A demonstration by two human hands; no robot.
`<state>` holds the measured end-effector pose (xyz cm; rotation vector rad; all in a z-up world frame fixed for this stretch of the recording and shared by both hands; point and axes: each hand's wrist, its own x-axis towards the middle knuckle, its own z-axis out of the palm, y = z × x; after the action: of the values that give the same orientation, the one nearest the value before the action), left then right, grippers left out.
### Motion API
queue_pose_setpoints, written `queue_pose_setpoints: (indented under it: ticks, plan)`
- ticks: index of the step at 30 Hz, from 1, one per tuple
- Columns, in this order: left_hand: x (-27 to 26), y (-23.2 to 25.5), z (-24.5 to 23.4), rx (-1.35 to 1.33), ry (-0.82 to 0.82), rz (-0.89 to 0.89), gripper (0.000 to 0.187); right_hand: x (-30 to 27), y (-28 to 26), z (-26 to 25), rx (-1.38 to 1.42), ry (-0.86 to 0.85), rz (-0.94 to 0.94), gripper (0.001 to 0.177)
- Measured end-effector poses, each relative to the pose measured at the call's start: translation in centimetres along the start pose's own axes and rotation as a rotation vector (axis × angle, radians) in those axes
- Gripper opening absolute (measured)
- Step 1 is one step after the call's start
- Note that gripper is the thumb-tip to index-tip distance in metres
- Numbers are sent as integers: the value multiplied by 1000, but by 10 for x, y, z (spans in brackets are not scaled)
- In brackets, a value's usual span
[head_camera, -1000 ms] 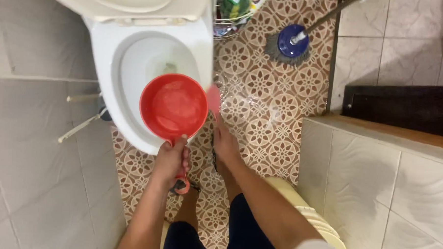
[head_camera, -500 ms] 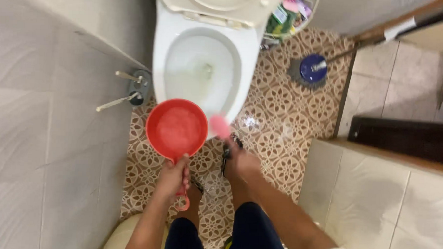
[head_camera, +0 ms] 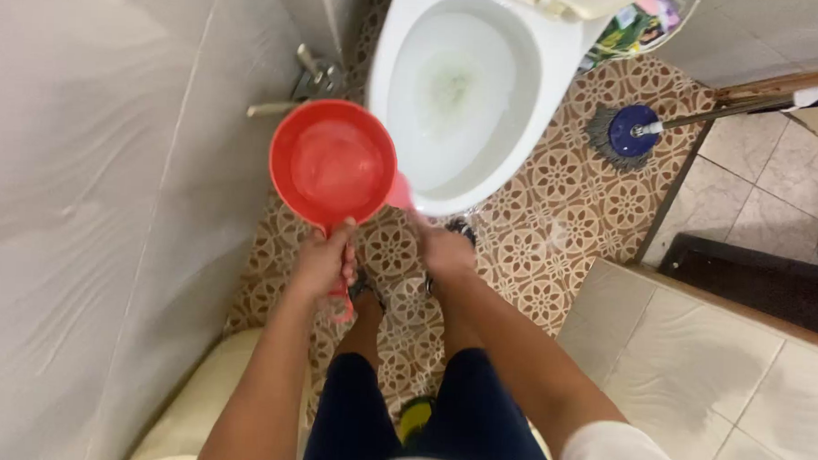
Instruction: Clean a toilet bowl and lid using a brush and soapy water.
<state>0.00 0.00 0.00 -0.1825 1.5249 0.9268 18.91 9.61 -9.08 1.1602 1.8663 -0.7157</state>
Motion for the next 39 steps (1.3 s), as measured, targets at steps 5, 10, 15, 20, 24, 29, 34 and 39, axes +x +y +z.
queue_pose_setpoints:
  ticks: [5,10,15,20,24,29,34,39]
  plan:
    - [6,-7,-32,-47,-53,26,38,-24,-14,-13,-127,50,-70,80]
    - [-8,-14,-31,-53,-72,6,36,19,1,18,-49,170,-98,65]
    - [-5,-16,-35,38,-69,-32,40,-50,67,17,-80,-3,99,78]
    - [3,-21,-24,41,-108,-60,38,-45,84,31,-14,50,102,77]
    - [8,-17,-12,1,-57,-56,31,-16,9,17,100,103,-26,62]
    - [1,-8,-11,10,-47,-42,33,-20,52,27,20,98,-73,77]
    - [2,-12,-27,6,-9,-46,32,-32,114,57,-88,32,66,75]
    - [1,-19,-33,-74,20,0,37,-25,8,-43,-411,21,-128,92]
